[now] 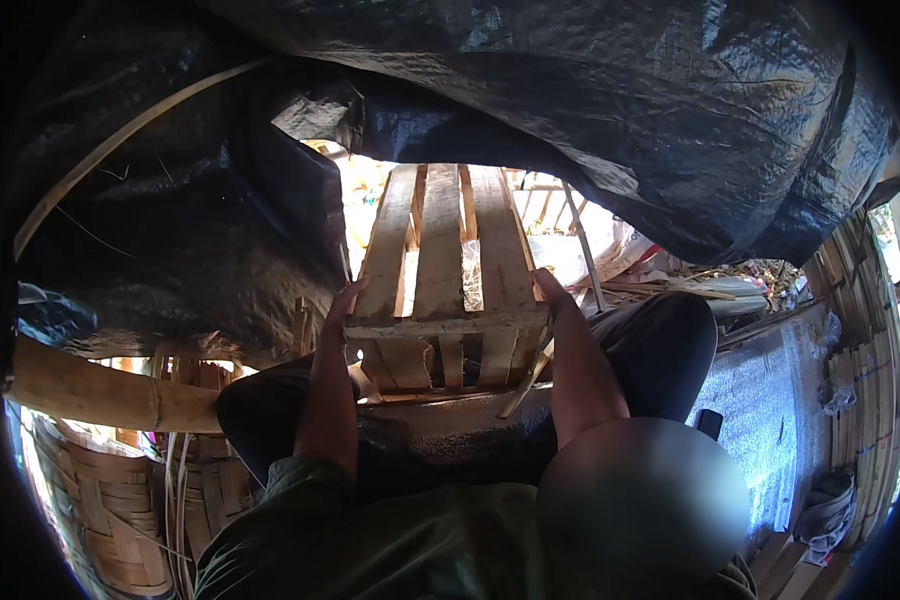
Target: The person scrapes a bamboo strip with a knife, repositions a wooden crate, and trims and cuts additional bamboo strips using the knife.
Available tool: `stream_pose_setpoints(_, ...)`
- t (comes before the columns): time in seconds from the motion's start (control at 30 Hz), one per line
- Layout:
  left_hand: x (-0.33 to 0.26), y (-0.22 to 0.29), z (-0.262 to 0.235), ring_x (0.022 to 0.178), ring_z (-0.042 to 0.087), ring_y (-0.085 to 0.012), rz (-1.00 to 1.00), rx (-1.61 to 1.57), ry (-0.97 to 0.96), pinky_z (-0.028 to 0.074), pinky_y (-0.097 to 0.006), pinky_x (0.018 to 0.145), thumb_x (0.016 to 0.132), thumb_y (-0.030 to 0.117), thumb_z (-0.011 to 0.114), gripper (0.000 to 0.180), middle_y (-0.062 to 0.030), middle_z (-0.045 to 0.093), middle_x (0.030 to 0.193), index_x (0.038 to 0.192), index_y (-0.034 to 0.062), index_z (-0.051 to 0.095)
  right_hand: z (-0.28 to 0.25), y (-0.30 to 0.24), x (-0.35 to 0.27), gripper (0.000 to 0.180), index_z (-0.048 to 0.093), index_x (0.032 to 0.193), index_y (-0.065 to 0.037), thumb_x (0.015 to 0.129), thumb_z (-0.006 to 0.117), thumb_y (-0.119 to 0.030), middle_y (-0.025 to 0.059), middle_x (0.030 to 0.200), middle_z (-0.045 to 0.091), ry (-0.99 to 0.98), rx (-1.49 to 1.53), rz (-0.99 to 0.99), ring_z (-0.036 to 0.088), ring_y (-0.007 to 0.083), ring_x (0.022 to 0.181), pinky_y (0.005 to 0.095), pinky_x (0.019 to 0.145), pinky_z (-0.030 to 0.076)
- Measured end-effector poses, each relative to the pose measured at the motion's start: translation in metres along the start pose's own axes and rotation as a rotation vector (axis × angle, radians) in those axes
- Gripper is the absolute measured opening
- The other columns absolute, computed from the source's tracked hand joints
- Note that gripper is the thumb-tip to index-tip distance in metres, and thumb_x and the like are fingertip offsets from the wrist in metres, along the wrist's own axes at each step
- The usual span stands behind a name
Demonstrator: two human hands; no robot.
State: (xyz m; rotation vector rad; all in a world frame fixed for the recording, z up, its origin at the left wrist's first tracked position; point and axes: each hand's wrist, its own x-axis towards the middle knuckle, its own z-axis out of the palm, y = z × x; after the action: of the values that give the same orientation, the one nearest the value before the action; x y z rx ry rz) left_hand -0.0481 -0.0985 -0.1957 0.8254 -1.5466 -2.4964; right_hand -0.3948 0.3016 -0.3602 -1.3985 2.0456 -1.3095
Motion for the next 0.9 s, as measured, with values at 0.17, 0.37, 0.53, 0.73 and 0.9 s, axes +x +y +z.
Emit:
stream_pose_setpoints(0.17, -0.029, -0.009, -0.066, 0.089, 0.062, -0.0144, 0.218, 0.149, 0.254, 0.05, -0.03, 0.08, 0.08, 0.034, 0.079, 0.045, -0.004, 0.065, 0.099, 0.11, 0.0034, 0.063, 0.038, -0.186, 0.038, 0.023, 0.063, 0.096, -0.005, 0.089, 0.053, -0.025, 0.011, 0.097, 0.069, 0.092, 0.894, 0.713, 0.069, 0.0235, 0.085, 0.0369, 0.075, 0.059)
stream_pose_setpoints(0.37, -0.022, 0.012, 0.016, 0.091, 0.06, -0.0122, 0.382, 0.141, 0.149, 0.048, -0.029, 0.08, 0.083, 0.027, 0.074, 0.038, -0.0035, 0.064, 0.098, 0.109, 0.0021, 0.062, -0.006, -0.194, 0.024, 0.033, 0.064, 0.105, 0.001, 0.089, 0.053, -0.026, 0.0147, 0.097, 0.069, 0.276, 0.848, 0.708, 0.07, 0.0247, 0.08, 0.0387, 0.072, 0.06)
stream_pose_setpoints(0.53, -0.014, 0.022, -0.014, 0.092, 0.062, -0.0142, 0.396, 0.108, 0.148, 0.05, -0.03, 0.08, 0.084, 0.024, 0.072, 0.04, -0.0048, 0.064, 0.102, 0.115, 0.0013, 0.06, 0.015, -0.214, 0.04, 0.037, 0.062, 0.113, 0.004, 0.089, 0.051, -0.022, 0.0158, 0.098, 0.069, 0.33, 0.912, 0.634, 0.072, 0.0258, 0.081, 0.0384, 0.073, 0.061)
stream_pose_setpoints(0.73, -0.031, 0.035, 0.015, 0.094, 0.064, -0.0194, 0.297, -0.019, 0.131, 0.052, -0.033, 0.081, 0.084, 0.023, 0.07, 0.049, -0.0085, 0.063, 0.107, 0.125, 0.0007, 0.055, 0.01, -0.209, 0.044, 0.043, 0.06, 0.121, 0.003, 0.087, 0.057, -0.023, 0.0171, 0.103, 0.069, 0.201, 1.046, 0.69, 0.072, 0.0267, 0.086, 0.0379, 0.076, 0.06)
stream_pose_setpoints(0.9, -0.036, 0.036, 0.005, 0.095, 0.064, -0.0184, 0.234, -0.089, 0.132, 0.052, -0.033, 0.078, 0.086, 0.022, 0.071, 0.044, -0.0074, 0.064, 0.107, 0.122, 0.0018, 0.056, 0.014, -0.228, 0.05, 0.054, 0.061, 0.123, 0.002, 0.083, 0.055, -0.034, 0.0176, 0.106, 0.069, 0.191, 1.046, 0.801, 0.07, 0.0294, 0.091, 0.0422, 0.081, 0.058)
